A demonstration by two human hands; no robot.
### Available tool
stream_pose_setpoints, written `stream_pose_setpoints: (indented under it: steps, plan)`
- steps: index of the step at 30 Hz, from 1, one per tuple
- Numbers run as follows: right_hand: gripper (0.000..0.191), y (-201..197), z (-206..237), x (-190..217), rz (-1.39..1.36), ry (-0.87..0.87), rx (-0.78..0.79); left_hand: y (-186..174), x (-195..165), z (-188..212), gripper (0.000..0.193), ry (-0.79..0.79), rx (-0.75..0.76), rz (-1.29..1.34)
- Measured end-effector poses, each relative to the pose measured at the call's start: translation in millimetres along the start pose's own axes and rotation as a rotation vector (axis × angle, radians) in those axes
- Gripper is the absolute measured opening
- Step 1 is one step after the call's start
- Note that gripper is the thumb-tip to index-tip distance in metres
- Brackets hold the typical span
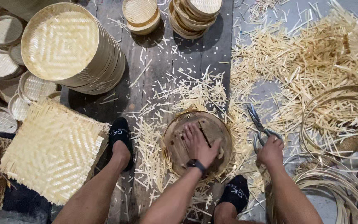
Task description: The person places a woven mat over a circular wooden mold, trims the excess edges with shears, and stacks the finished piece. This process is repeated multiple times with new mats.
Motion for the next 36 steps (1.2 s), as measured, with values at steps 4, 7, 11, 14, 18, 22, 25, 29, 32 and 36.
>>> stream_pose_setpoints:
  steps: [4, 7, 11, 14, 18, 22, 25, 29, 32, 36]
  plan:
    - [0.065, 55, 15, -29, -0.58, 0.314, 0.391, 3, -19, -3, 0.125, 0.021, -0.184, -0.029]
    - [0.064, 67, 15, -28, -0.591, 0.285, 0.538, 9, -17, -5, 0.128, 0.189, -0.211, -0.067]
    - [0.048, 75, 36, -2, -1.143, 0.252, 0.657, 27, -4, -9, 0.123, 0.317, -0.103, -0.11]
    - [0.058, 59, 70, -2, -1.023, 0.273, 0.597, 27, -2, -10, 0.121, 0.337, -0.142, -0.037]
    - [0.073, 10, 84, 2, -0.57, 0.127, 0.492, 32, -7, -11, 0.121, 0.334, -0.129, -0.051]
    - [0.075, -22, 36, 34, -0.386, -0.081, 0.415, 29, -10, -6, 0.122, 0.319, -0.102, -0.059]
    - [0.077, -17, 9, 63, -0.156, -0.201, 0.39, 31, -20, 5, 0.122, 0.421, -0.004, -0.079]
    - [0.053, 3, 9, 59, -0.204, -0.183, 0.418, 24, -24, 18, 0.121, 0.512, 0.055, -0.082]
    - [0.041, 20, 22, 37, -0.23, -0.143, 0.579, 29, -21, 24, 0.119, 0.539, 0.155, -0.131]
    - [0.053, -10, 2, 54, -0.281, -0.205, 0.293, 27, -24, 30, 0.117, 0.618, 0.19, -0.147]
Point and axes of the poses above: each hand's wrist, its own z-axis away from the middle knuckle, its own y-axis out of the palm, x = y × z, the point moved 10 cm from there along -z, towards the middle knuckle, and after that the axes turned 1 degree about -z, right-handed, at the moved point
